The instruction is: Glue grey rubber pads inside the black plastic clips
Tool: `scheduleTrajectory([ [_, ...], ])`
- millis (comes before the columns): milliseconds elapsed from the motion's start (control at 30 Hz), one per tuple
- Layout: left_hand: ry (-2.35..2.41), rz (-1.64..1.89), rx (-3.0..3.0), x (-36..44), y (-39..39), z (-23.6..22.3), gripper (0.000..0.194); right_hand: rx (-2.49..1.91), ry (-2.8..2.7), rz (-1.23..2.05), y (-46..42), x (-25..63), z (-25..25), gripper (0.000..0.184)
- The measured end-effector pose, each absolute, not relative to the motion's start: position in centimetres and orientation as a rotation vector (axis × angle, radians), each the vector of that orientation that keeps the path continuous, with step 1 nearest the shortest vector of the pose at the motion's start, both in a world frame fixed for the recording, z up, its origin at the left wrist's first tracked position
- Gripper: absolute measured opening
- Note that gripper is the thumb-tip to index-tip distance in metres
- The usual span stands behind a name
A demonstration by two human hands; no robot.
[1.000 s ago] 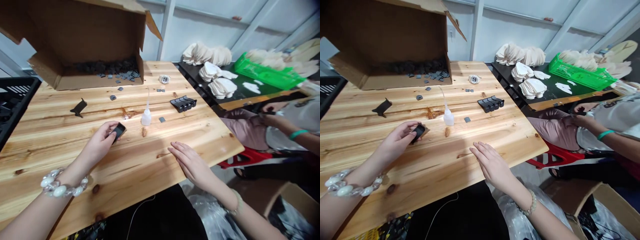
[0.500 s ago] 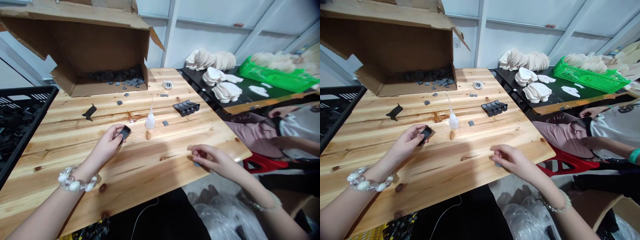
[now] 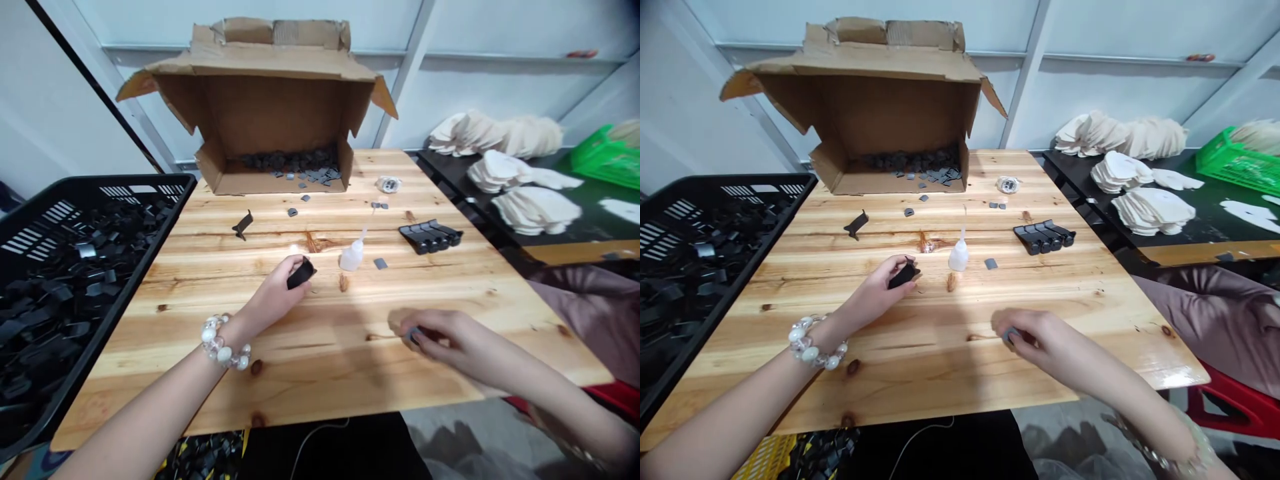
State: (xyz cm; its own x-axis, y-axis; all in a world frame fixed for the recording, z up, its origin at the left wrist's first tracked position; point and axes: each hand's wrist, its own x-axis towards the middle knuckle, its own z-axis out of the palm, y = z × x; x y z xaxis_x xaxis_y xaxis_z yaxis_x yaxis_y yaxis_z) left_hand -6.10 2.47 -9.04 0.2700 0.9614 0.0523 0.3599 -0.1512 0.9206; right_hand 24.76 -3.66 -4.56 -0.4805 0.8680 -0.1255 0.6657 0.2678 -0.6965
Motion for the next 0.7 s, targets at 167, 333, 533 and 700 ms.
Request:
scheduleTrajectory([
  [167,1.297,0.832,1.703,-6.3,2.3,-9.2,0.037,-1.442,-1.847,1.339,2.9,22.5,-5.3,0.025],
  [333,1.347,0.786,1.774,-6.1,2.3,-9.1,0.037,-1.787,-1.722,0.849,11.8,23.4,-6.2,0.012],
  [533,1.362,0.774,1.786,-6.1,2.3,-9.1,0.038,-1.973,-1.853,0.627,19.5,24.0,-5.4,0.011],
  [700,1.359,0.763,1.794,-6.3,2.5,-9.3,0.039,-2.028,-2.046,0.477,22.9,23.2,-5.2,0.026],
])
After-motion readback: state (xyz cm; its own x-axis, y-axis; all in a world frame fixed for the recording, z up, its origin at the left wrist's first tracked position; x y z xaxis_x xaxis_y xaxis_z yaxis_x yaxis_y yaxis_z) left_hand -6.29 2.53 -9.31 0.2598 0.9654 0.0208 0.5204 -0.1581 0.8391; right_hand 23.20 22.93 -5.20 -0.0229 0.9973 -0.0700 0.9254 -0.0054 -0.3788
